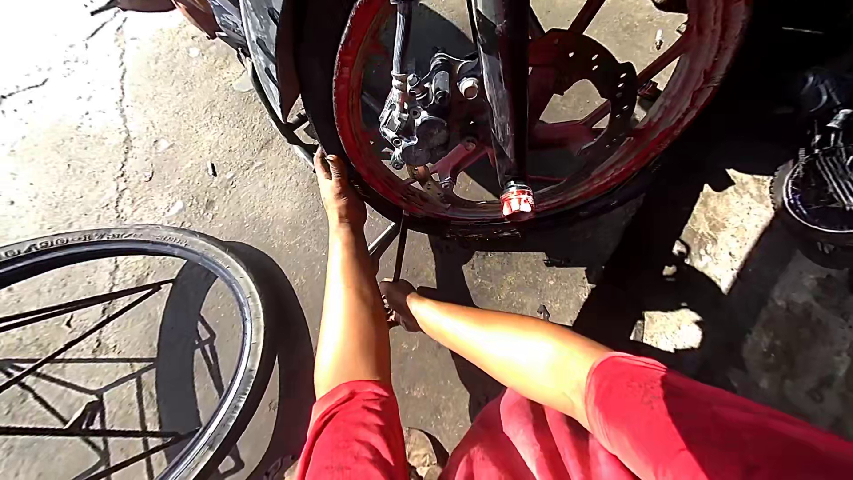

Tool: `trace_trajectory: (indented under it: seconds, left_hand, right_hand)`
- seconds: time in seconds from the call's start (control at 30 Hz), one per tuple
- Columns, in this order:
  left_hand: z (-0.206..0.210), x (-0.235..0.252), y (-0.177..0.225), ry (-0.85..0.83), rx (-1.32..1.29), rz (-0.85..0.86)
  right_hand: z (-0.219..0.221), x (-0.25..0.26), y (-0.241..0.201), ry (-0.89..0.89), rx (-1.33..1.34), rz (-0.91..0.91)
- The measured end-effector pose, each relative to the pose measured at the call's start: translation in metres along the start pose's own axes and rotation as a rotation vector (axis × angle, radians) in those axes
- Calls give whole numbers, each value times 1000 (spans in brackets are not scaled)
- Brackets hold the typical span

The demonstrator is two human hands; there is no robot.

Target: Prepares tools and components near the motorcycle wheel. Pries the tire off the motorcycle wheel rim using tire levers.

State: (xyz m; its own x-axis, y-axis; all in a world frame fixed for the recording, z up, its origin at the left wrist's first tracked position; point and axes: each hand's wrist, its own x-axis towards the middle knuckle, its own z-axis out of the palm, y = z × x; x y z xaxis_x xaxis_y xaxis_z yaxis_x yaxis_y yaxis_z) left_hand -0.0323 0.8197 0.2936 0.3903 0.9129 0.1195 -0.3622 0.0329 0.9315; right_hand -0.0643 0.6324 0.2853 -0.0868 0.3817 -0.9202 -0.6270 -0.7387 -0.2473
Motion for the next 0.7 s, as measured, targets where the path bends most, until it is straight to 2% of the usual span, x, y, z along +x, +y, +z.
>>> trace_trajectory:
  seconds: [0.03, 0.13, 0.2, 0.3, 0.4, 0.57, 0.63, 0.7]
  left_hand:
    - [-3, -13, 1, -9, 21, -52]
    - [0, -62, -20, -24, 10, -453]
    - [9, -74, -40, -19, -75, -571]
    - [15, -74, -61, 22, -230, -386]
    - [20, -65, -65, 46, -308, -220]
    - [16, -65, -61, 48, -261, -237]
    - [17, -64, -58, 71, -224, -221]
    - [19, -63, -58, 89, -195, -202]
  right_hand:
    - [0, -4, -1, -19, -21, -15]
    - [-11, -16, -9, 2, -199, -76]
    - [-29, -14, -13, 45, -340, -85]
    - [-57, -16, -21, 132, -549, -121]
    - [-82, -33, -39, 269, -774, -259]
    - [-147, -79, -42, 375, -916, -698]
    - [-173, -110, -50, 366, -941, -718]
    - [-193, -136, -65, 390, -1038, -610]
